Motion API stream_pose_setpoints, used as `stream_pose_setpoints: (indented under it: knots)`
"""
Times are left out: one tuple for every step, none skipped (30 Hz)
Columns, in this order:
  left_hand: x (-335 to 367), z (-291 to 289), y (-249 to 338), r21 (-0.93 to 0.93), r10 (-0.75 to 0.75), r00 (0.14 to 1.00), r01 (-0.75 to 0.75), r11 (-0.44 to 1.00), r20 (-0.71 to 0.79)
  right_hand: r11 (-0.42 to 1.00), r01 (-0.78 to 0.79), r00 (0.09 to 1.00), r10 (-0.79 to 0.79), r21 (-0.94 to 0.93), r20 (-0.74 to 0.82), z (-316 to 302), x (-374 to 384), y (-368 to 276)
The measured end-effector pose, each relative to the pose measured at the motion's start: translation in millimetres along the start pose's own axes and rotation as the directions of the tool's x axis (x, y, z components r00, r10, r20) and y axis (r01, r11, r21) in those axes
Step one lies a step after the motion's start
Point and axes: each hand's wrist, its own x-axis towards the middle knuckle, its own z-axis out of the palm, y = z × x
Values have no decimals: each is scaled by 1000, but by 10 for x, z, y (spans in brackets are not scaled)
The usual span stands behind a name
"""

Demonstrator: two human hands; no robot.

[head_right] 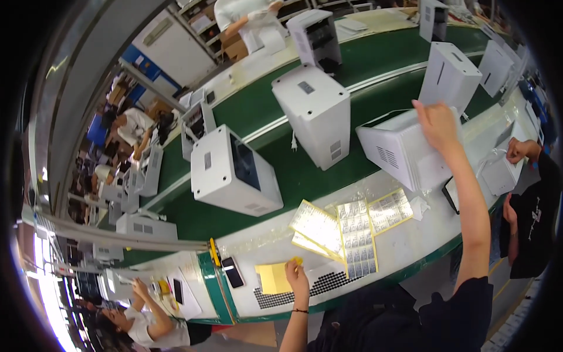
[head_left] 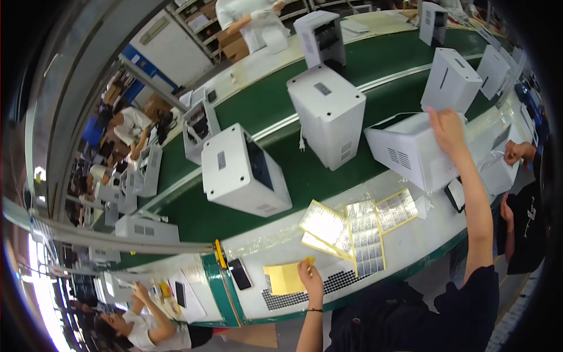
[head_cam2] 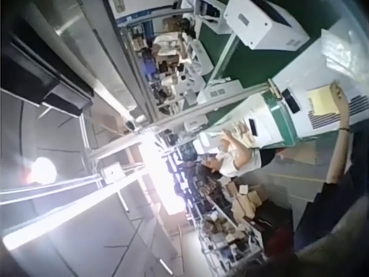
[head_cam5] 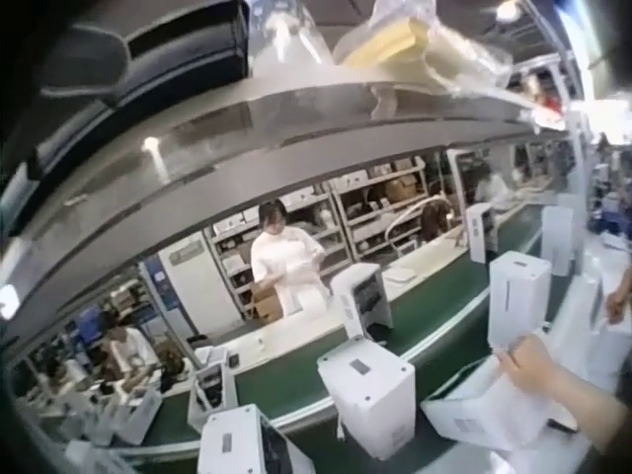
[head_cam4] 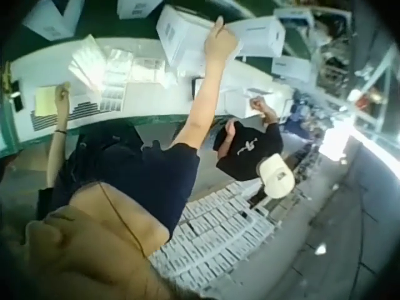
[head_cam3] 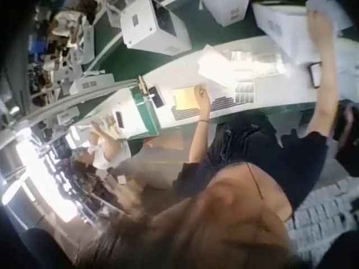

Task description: Applying labels and small yellow components to white appliance housings on a factory assembly line.

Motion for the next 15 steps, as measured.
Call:
stream_pose_setpoints:
  knots:
    - [22, 35, -3, -27, 5, 999, -4, 1000, 53, 1000, 8, 1000, -8, -3, -8, -198, -64, -126]
    - [-3, 28, -13, -48, 9, 995, -4, 999, 102, 1000, 16, 1000, -16, 2, -13, -369, -127, -262]
    - [-20, 50, -5, -52, -1, 995, 6, 999, 96, 1000, -13, 999, 13, -2, 30, -547, -157, -382]
    - [-59, 50, -15, -31, -2, 997, 5, 1000, 74, 999, -42, 996, 41, -1, 75, -676, -187, -515]
    - [-105, 44, -35, -11, 1, 999, 0, 1000, 51, 1000, -30, 996, 29, 6, 83, -789, -204, -659]
    - [-138, 72, -179, -124, -27, 1000, 28, 992, 8, 997, -5, 992, -5, 76, 124, -909, -211, -810]
    - [-186, 59, -320, -128, -32, 999, 31, 991, -4, 989, 17, 986, -41, 147, 162, -1018, -220, -970]
    - [-228, 62, -280, -332, -287, 953, 303, 893, 99, 989, 22, 985, -47, 144, 168, -1126, -270, -1116]
    - [-270, 22, -262, -488, -492, 839, 538, 687, 232, 963, 60, 974, -115, 262, 198, -1187, -300, -1287]
    - [-306, -8, -424, -536, -518, 796, 599, 595, 315, 921, 91, 958, -184, 378, 219, -1258, -321, -1461]
    - [-323, 224, -328, -522, -479, 778, 628, 577, 407, 955, 81, 968, -144, 287, 206, -1770, -372, -1657]
    - [-341, 315, -305, -536, -461, 656, 755, 378, 597, 932, 160, 927, -255, 325, 274, -2019, -429, -1823]
    - [-330, 17, -525, -591, -477, 589, 789, 167, 652, 821, 257, 828, -459, 510, 322, -1631, -365, -2006]
    - [-315, 8, -498, -534, -370, 512, 844, 48, 776, 829, 261, 826, -457, 495, 329, -1690, -348, -2206]
    - [-378, 20, -509, -636, -338, 618, 769, 71, 710, 701, 303, 762, -585, 645, 278, -1660, -339, -2352]
